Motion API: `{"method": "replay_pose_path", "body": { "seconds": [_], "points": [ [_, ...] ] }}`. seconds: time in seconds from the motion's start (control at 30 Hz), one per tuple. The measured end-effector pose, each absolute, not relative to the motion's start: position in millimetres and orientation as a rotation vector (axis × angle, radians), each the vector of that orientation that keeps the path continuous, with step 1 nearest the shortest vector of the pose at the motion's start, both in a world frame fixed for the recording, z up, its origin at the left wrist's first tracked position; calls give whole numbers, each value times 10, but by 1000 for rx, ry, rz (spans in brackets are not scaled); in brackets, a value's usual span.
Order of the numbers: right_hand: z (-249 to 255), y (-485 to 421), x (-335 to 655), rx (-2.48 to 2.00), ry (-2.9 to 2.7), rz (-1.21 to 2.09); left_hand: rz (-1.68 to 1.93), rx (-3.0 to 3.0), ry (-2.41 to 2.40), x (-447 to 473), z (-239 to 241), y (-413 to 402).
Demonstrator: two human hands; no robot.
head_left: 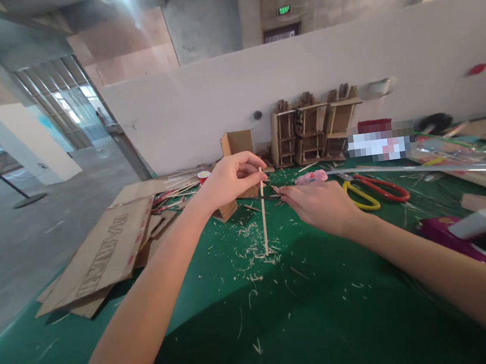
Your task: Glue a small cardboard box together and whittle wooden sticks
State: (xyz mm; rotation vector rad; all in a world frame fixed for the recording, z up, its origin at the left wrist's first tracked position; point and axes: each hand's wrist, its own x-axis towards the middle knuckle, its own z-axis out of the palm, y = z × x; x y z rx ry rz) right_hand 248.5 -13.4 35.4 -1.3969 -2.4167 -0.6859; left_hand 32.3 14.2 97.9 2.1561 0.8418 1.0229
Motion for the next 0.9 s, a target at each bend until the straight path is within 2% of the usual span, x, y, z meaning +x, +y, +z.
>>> {"method": "replay_pose_path", "body": {
  "seconds": [0.23,0.5,0.9],
  "points": [
    [129,-177,2403,-1414,-2601,-454,1059,2043,841,361,886,226],
    [82,-277,2390,-1431,-2690,-457,1073,1998,810,349,837,281],
    [46,-345,2381,-1489,-2701,-296,1061,2004,820,369,865,242]
  ]
}}
